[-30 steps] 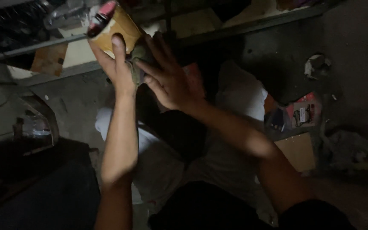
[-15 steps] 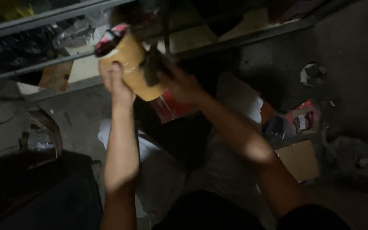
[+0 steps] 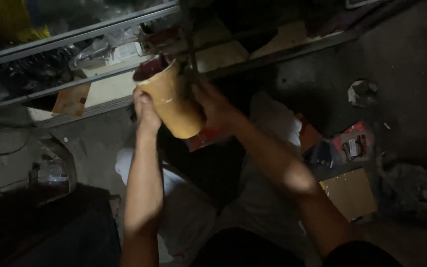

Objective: Inspecting and organizing motorcycle parts from storage shelves.

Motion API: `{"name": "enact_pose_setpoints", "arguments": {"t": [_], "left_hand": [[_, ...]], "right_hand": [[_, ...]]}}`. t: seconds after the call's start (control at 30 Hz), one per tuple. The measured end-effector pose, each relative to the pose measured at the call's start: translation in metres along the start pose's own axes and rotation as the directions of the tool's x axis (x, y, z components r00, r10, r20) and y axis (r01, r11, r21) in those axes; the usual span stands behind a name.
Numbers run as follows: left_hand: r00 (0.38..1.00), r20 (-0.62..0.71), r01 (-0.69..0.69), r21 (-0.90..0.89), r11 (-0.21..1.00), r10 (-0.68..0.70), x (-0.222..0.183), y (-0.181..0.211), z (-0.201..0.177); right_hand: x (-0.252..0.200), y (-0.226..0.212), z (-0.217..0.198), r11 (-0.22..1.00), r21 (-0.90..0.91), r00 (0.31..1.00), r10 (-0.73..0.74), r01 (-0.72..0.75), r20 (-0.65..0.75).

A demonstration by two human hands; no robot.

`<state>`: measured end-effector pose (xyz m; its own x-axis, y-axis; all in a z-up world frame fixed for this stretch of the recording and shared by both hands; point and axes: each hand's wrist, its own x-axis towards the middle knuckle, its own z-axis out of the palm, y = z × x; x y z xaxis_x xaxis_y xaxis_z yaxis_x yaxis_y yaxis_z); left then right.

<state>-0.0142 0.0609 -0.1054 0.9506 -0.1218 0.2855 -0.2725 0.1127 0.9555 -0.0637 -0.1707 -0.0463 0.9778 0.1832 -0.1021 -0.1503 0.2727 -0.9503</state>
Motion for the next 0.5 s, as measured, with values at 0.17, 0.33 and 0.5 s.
{"name": "enact_pose_setpoints", "arguments": {"t": [0.17,0.33,0.5], "left_hand": [[0.991,-0.137,0.014,0.197,0.98,0.013,0.029,0.106,0.06],[0.992,-0.125,0.06,0.292,0.954,-0.025,0.017,0.084,0.078],[1.0,0.002,0.03,0.131,0.991,-0.03,0.008,0.112,0.112]], "right_hand": [[0.006,-0.018,0.0,1.0,-0.003,0.981,-0.017,0.016,-0.195],[0.021,0.01,-0.013,0.831,-0.515,0.911,-0.357,0.209,-0.206],[0.022,-0.001,-0.023,0.947,-0.305,0.889,-0.225,0.103,-0.399]]}}
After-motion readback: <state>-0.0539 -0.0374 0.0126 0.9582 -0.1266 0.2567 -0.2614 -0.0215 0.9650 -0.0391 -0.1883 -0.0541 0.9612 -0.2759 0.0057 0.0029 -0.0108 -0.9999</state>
